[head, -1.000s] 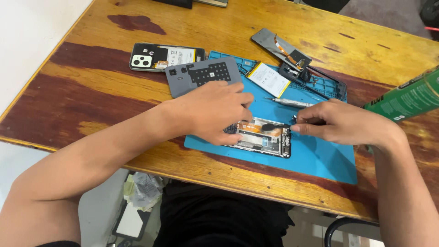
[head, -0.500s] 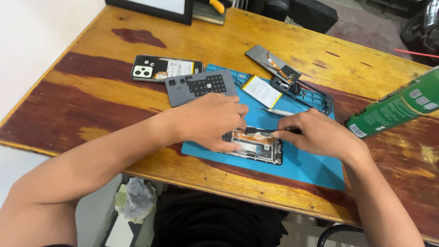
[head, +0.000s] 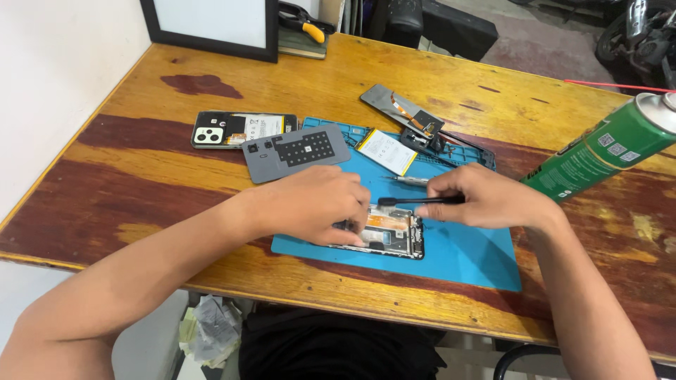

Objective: The person cleans the interior of a disassembled smartphone using a brush and compressed air. They repeatedly brush the internal frame and components while occasionally spraying compressed air to remove debris.

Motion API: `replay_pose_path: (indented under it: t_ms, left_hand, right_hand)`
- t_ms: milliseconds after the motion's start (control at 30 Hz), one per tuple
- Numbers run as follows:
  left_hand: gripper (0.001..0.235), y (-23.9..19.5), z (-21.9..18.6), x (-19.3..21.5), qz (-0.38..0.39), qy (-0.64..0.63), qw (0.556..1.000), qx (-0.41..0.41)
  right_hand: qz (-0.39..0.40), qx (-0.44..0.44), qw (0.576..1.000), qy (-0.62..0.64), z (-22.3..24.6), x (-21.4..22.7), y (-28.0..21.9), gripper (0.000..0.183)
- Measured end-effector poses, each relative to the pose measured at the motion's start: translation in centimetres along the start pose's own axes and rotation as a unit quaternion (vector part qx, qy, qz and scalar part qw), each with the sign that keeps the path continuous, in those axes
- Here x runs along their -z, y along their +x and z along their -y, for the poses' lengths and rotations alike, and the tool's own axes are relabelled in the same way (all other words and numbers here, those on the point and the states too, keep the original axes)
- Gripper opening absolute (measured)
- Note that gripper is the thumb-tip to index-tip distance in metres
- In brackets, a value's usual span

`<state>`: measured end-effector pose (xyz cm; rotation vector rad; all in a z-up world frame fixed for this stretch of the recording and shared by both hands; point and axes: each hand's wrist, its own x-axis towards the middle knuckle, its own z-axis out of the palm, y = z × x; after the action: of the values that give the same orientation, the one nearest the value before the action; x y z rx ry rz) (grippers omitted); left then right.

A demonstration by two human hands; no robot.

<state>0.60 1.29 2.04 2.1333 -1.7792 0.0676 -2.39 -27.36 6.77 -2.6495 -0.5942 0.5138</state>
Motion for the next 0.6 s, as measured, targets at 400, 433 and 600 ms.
replay_pose_path:
  t_ms: [400, 433, 600]
  left_hand:
    - [0.014, 0.2, 0.0, 0.0, 0.023, -0.074, 0.997, 0.023]
    - [0.013, 0.3, 0.0, -0.1, 0.025, -0.083, 0.996, 0.024]
    - [0.012, 0.2, -0.1, 0.1, 0.045, -0.101, 0.993, 0.034]
  right_hand:
    - [0.079, 0.071, 0.994, 0.032, 3.0, -3.6, 0.8, 0.029]
    - [0.071, 0.109, 0.991, 0.035, 2.9, -3.5, 0.8, 0.028]
    - [0.079, 0.140, 0.987, -0.003, 2.5, -3.5, 0.7, 0.024]
